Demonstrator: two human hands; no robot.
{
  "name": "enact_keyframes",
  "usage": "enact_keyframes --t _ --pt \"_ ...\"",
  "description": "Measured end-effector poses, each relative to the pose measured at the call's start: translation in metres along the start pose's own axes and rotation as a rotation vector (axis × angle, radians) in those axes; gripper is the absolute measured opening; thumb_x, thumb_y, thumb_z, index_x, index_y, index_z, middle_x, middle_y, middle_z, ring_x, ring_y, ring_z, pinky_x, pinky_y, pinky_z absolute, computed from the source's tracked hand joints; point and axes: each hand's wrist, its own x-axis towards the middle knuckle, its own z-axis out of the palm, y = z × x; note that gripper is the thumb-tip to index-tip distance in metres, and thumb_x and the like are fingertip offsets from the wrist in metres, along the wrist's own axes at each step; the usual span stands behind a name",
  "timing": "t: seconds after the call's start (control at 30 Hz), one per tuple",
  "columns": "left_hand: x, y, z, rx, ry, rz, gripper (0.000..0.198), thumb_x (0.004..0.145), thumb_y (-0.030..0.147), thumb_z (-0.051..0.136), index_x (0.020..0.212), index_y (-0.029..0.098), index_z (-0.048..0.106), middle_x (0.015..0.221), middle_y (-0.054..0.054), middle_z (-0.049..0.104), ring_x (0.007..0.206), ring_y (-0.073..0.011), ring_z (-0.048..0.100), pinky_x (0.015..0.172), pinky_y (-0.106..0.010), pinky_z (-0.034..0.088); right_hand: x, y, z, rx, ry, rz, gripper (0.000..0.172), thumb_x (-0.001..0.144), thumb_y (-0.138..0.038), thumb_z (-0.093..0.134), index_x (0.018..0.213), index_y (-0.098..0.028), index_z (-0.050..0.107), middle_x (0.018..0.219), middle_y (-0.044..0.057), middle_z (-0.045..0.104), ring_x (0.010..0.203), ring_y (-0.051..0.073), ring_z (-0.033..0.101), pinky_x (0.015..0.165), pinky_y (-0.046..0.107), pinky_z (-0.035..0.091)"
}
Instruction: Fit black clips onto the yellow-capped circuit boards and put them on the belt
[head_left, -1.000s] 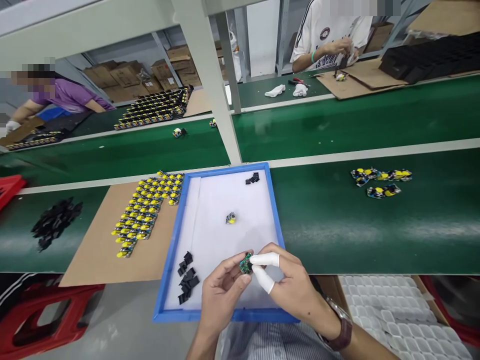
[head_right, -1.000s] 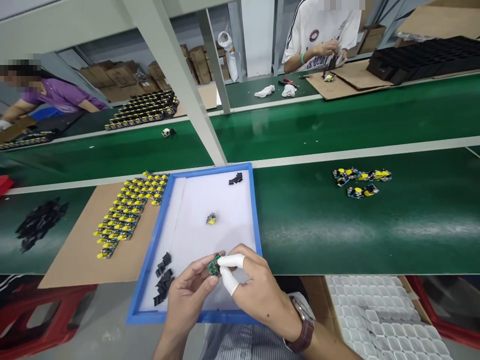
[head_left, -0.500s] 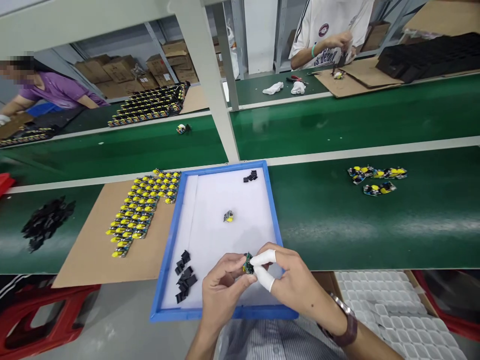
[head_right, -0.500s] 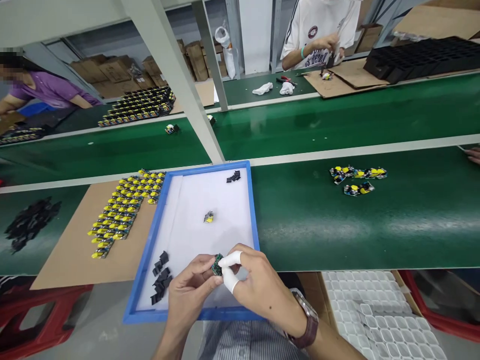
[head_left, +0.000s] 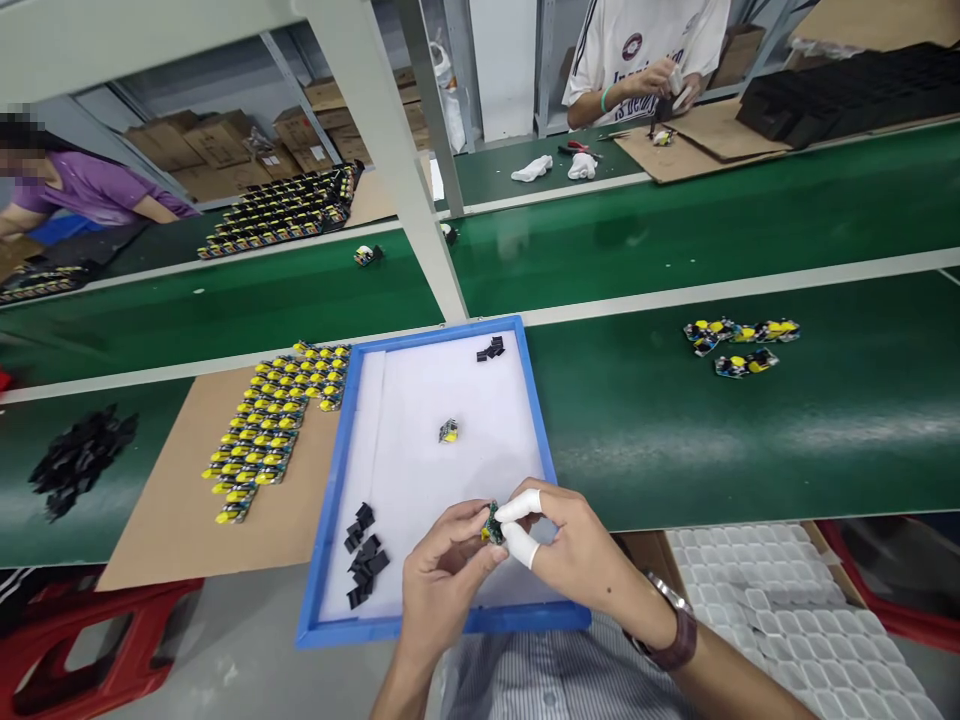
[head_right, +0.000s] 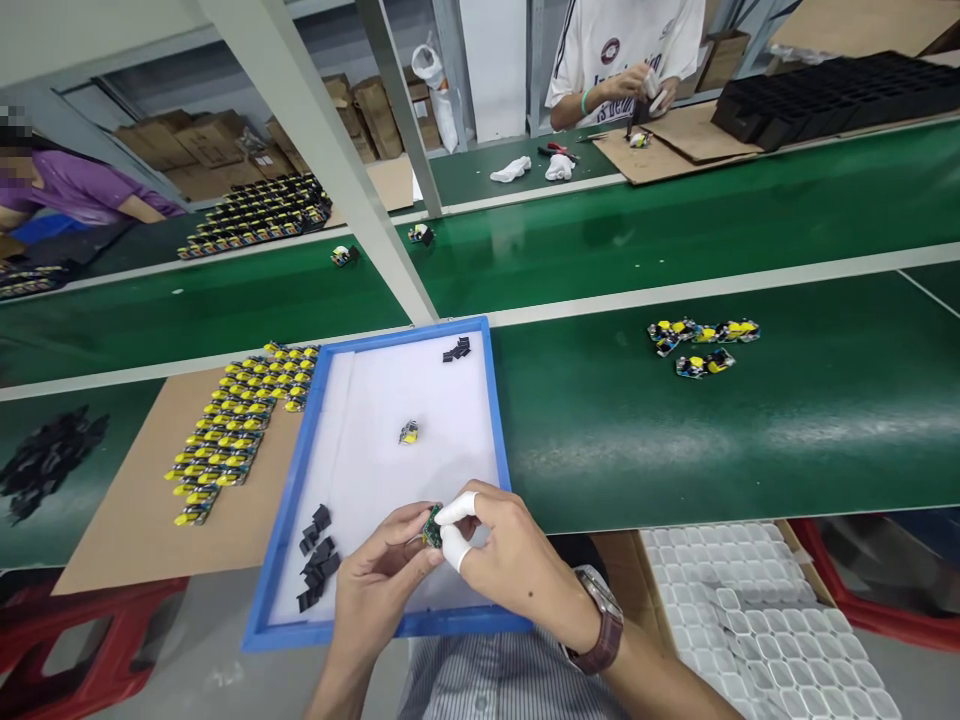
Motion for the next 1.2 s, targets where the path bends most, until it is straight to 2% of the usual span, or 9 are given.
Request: enact_keyframes --t 0.13,0.27,0.4,0.53,0.67,0.8,1.03,1.2 --pt "0.000 -0.001 0.002 0.027 0.026 0.016 0.034 0.073 0.010 0.084 0.102 0.027 0.081 0.111 -0.008 0.074 0.101 -0.0229 0.073 0.085 -0.034 0.065 0.001 -0.005 -0.002 -0.038 -0.033 -0.015 0.025 0.082 -0.002 0.061 0.088 -0.023 0.073 0.083 -0.002 0.065 0.074 0.014 0.062 0.069 0.026 0.048" --pt "0.002 -0.001 0.003 0.052 0.041 0.022 0.031 0.073 0.010 0.084 0.101 0.025 0.081 0.109 -0.008 0.075 0.100 -0.0223 0.073 0.083 -0.030 0.064 0.003 -0.005 -0.009 -0.042 -0.113 -0.011 0.024 0.086 -0.005 0.060 0.094 -0.024 0.075 0.089 0.000 0.069 0.080 0.016 0.066 0.072 0.027 0.051" --pt "0.000 -0.003 0.002 0.113 -0.022 0.046 0.038 0.079 0.012 0.080 0.114 0.027 0.077 0.116 -0.009 0.072 0.103 -0.0224 0.072 0.084 -0.032 0.064 0.003 -0.001 -0.013 0.029 -0.055 0.089 0.022 0.089 -0.014 0.066 0.105 -0.025 0.075 0.090 0.000 0.074 0.081 0.016 0.070 0.073 0.027 0.054" --pt "-0.005 -0.005 0.000 0.333 -0.025 0.171 0.044 0.084 0.012 0.075 0.123 0.031 0.071 0.128 -0.008 0.064 0.110 -0.0232 0.068 0.084 -0.033 0.064 0.002 0.002 -0.013 0.069 -0.013 0.068 0.014 0.092 -0.020 0.066 0.098 -0.024 0.078 0.090 0.002 0.073 0.081 0.016 0.067 0.073 0.027 0.053" --pt "-0.008 -0.001 0.004 0.567 0.078 0.370 0.045 0.086 0.007 0.071 0.126 0.028 0.068 0.112 -0.006 0.065 0.096 -0.0177 0.069 0.078 -0.029 0.063 -0.004 0.003 -0.010 0.117 -0.069 0.015 0.020 0.091 -0.018 0.067 0.109 -0.024 0.075 0.098 0.003 0.069 0.089 0.017 0.066 0.080 0.029 0.053" --pt "-0.010 0.005 0.010 0.722 0.111 0.524 0.048 0.085 0.003 0.069 0.128 0.024 0.066 0.102 -0.004 0.064 0.084 -0.0156 0.068 0.072 -0.028 0.061 -0.010 0.003 -0.004 0.074 -0.063 -0.071 0.030 0.089 -0.016 0.070 0.119 -0.025 0.070 0.103 0.004 0.066 0.094 0.018 0.064 0.086 0.033 0.052" --pt "-0.013 0.002 0.009 0.820 0.117 0.618 0.063 0.083 -0.001 0.068 0.139 0.026 0.058 0.105 -0.008 0.066 0.091 -0.0209 0.068 0.076 -0.033 0.061 -0.011 0.000 0.004 0.093 -0.083 -0.092 0.022 0.092 -0.010 0.062 0.106 -0.022 0.075 0.099 0.005 0.067 0.089 0.019 0.065 0.080 0.031 0.053" --pt "-0.013 0.000 0.011 0.821 0.135 0.666 0.069 0.082 -0.003 0.069 0.143 0.027 0.055 0.109 -0.009 0.068 0.095 -0.0228 0.070 0.079 -0.034 0.061 -0.008 0.003 0.006 0.089 -0.040 -0.126 0.019 0.091 -0.012 0.064 0.104 -0.022 0.074 0.095 0.005 0.066 0.087 0.018 0.066 0.079 0.030 0.053"
